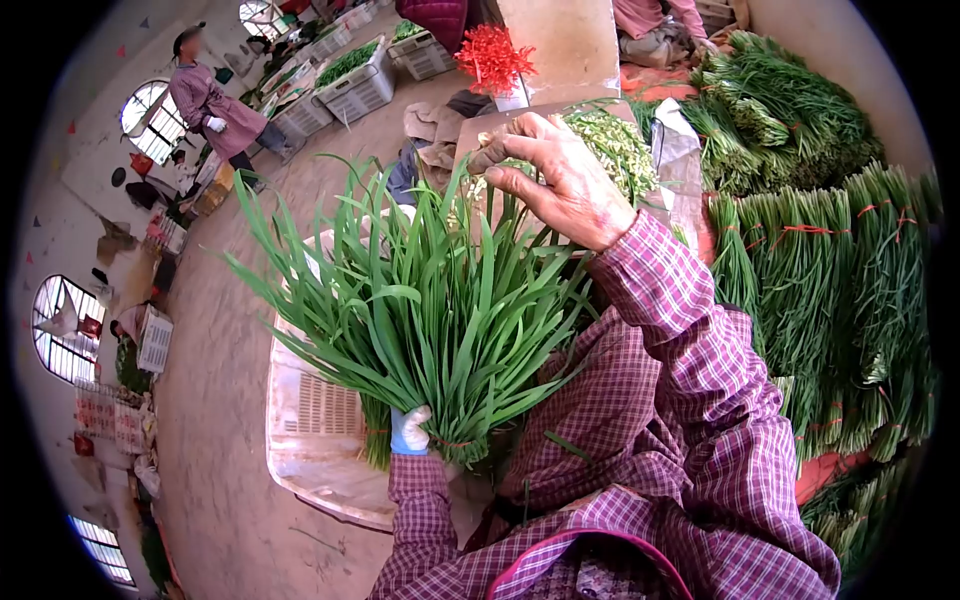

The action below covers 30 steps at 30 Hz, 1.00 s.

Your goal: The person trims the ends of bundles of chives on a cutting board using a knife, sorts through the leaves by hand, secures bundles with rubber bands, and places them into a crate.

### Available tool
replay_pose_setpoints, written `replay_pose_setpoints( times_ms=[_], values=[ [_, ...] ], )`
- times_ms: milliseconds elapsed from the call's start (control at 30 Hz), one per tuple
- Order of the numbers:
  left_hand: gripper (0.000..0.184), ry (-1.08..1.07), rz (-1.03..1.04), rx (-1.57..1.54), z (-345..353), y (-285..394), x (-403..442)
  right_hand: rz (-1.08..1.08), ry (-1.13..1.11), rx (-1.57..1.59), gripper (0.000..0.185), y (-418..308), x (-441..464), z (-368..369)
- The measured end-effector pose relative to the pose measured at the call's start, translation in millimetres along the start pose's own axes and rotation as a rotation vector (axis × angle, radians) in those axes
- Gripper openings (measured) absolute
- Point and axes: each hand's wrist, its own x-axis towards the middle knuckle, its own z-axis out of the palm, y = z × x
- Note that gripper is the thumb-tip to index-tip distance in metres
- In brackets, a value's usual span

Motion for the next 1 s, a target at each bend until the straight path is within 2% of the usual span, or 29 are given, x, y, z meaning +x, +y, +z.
replay_pose_setpoints(
  times_ms=[67,100,167,267,300,400,567,633,733,767,800,867,933,1000],
  values=[
    [0.074,-0.064,-0.107,-0.059,-19.3,-3.2,2.4,0.001,-0.182,0.019,0.033,-0.9,9.1,-6.7],
    [0.075,-0.105,-0.162,-0.084,-16.7,3.8,3.7,0.002,-0.183,0.019,0.033,-1.7,12.2,-8.6],
    [0.071,-0.061,-0.126,-0.074,-4.9,6.0,-1.5,-0.051,-0.363,-0.133,0.035,-2.6,15.0,-10.6],
    [0.066,0.015,-0.086,-0.046,0.9,4.0,-3.1,-0.127,-0.469,-0.172,0.036,2.5,13.0,-3.8],
    [0.065,0.033,-0.085,-0.037,1.3,4.4,-3.2,-0.075,-0.573,-0.174,0.038,0.0,16.1,-6.8],
    [0.063,0.005,-0.068,0.015,-4.1,3.3,-3.4,-0.064,-0.629,-0.119,0.03,-6.1,13.5,-10.5],
    [0.063,-0.016,-0.091,0.007,-37.4,-16.9,-2.0,-0.079,-0.603,-0.083,0.027,-5.5,10.3,-7.3],
    [0.066,-0.033,-0.093,0.004,-17.8,-5.7,-2.5,-0.129,-0.554,-0.079,0.025,-3.5,8.0,-4.2],
    [0.073,0.058,-0.098,-0.046,10.0,9.2,-7.0,-0.193,-0.504,-0.16,0.024,-5.2,3.3,-3.1],
    [0.075,0.009,-0.105,-0.059,7.0,9.1,-7.0,-0.259,-0.339,-0.189,0.016,-0.2,-2.9,6.5],
    [0.075,-0.01,-0.109,-0.077,6.1,8.5,-6.8,-0.269,-0.276,-0.21,0.015,-3.0,-6.6,7.3],
    [0.076,-0.048,-0.12,-0.114,4.9,7.6,-6.3,-0.192,-0.159,-0.203,0.016,-6.6,-13.2,11.1],
    [0.072,0.054,-0.124,-0.087,20.9,13.4,-6.7,-0.005,0.018,-0.108,0.024,-6.9,-12.3,14.8],
    [0.071,0.093,-0.125,-0.078,22.1,15.9,-7.8,0.345,0.059,0.226,0.033,3.3,-5.1,4.0]
  ],
)
